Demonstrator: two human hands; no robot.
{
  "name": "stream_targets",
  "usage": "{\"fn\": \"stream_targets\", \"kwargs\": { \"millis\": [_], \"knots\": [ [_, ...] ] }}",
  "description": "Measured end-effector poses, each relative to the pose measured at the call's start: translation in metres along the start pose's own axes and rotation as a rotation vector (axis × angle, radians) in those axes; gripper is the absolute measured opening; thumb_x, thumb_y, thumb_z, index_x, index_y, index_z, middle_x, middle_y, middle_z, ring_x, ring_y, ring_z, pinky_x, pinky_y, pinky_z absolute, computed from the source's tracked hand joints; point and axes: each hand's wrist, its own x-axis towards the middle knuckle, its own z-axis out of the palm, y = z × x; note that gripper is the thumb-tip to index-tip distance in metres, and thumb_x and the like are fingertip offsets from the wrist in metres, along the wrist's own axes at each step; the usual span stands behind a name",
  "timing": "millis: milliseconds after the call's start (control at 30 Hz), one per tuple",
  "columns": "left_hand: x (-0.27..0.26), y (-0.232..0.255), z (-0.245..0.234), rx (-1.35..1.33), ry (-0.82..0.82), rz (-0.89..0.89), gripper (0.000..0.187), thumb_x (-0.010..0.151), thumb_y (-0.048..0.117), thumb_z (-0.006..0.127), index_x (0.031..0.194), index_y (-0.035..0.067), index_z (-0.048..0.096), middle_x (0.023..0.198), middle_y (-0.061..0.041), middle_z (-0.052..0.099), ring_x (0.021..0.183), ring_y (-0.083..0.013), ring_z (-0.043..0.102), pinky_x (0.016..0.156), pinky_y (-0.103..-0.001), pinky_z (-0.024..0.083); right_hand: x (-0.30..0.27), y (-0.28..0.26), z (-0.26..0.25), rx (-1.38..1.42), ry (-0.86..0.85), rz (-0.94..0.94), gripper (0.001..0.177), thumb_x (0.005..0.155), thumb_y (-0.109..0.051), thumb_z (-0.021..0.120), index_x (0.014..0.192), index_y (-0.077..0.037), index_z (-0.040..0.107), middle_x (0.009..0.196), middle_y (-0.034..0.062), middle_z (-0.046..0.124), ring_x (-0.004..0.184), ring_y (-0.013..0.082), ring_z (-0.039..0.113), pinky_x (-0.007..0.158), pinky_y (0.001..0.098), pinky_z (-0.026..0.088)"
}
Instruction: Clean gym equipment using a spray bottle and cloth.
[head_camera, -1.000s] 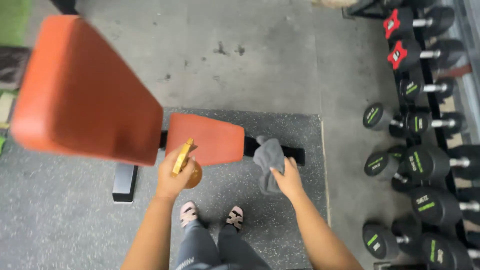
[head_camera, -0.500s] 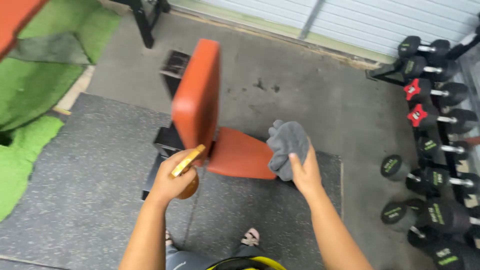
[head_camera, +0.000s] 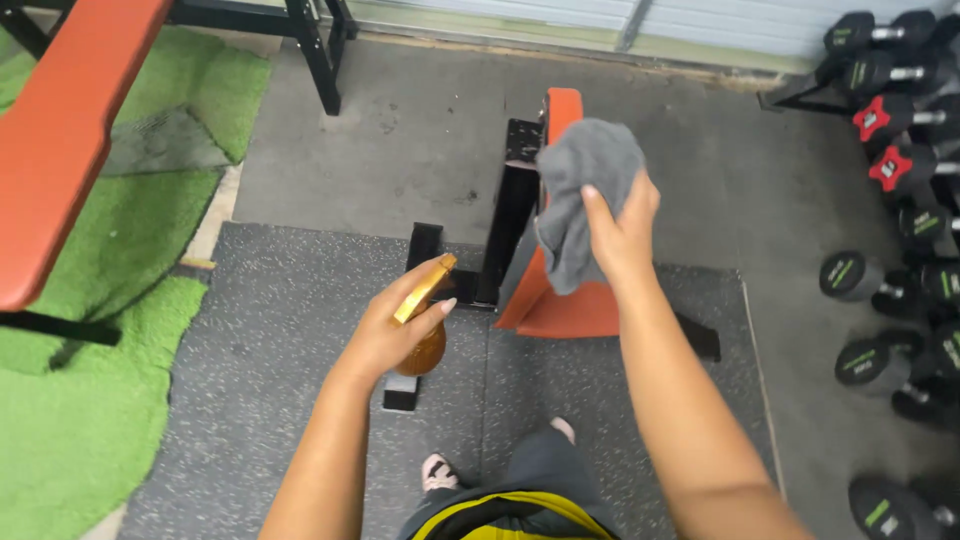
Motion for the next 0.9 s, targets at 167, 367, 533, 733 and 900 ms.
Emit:
{"fn": "stream_targets", "kwargs": {
  "millis": [167,367,533,733,900],
  "knots": [
    [0.034,-0.016,-0.024,0.009,-0.009,0.13,0.055,0.088,0.016,0.077,0.14,0.008,0.06,0.138,-0.009,0.068,0.13,-0.0204,0.063,0.108,-0.033,0.047,0.031,-0.002,0.037,-0.425,-0.257,-0.177,0.075,0.086,-0.018,0.08,0.147,0.004,0.041,0.163,0.0249,0.037,0.154,0.0446,0.029,0.123,0.0535,0.024],
    [0.092,-0.025,-0.035,-0.024,-0.087,0.22,0.053,0.091,0.016,0.076,0.14,0.007,0.059,0.135,-0.012,0.069,0.126,-0.0231,0.066,0.105,-0.033,0.049,0.027,-0.034,0.046,-0.542,-0.329,-0.184,0.072,0.071,-0.01,0.077,0.135,0.006,0.048,0.159,0.0213,0.041,0.15,0.0476,0.031,0.12,0.0506,0.033],
    [0.148,-0.025,-0.049,-0.002,-0.143,0.256,0.053,0.09,0.017,0.077,0.139,0.007,0.06,0.134,-0.013,0.069,0.124,-0.0256,0.067,0.104,-0.034,0.049,0.029,-0.054,0.057,-0.666,-0.292,-0.214,0.067,0.064,-0.009,0.078,0.125,0.004,0.052,0.147,0.0228,0.046,0.139,0.0507,0.039,0.115,0.0521,0.037],
    [0.208,-0.047,-0.052,0.015,-0.241,0.27,0.054,0.09,0.022,0.076,0.139,0.008,0.06,0.132,-0.014,0.07,0.122,-0.0273,0.068,0.102,-0.035,0.05,0.036,-0.068,0.07,-0.804,-0.281,-0.158,0.067,0.059,-0.01,0.082,0.12,-0.001,0.056,0.134,0.0189,0.051,0.122,0.0442,0.045,0.104,0.0517,0.041],
    [0.248,-0.08,-0.064,0.005,-0.418,0.249,0.053,0.089,0.024,0.078,0.136,0.007,0.062,0.126,-0.015,0.071,0.118,-0.0284,0.069,0.1,-0.036,0.051,0.042,-0.069,0.095,-0.931,-0.185,-0.042,0.069,0.057,-0.008,0.082,0.122,-0.005,0.059,0.13,0.018,0.052,0.116,0.043,0.046,0.101,0.0507,0.041]
  ]
}}
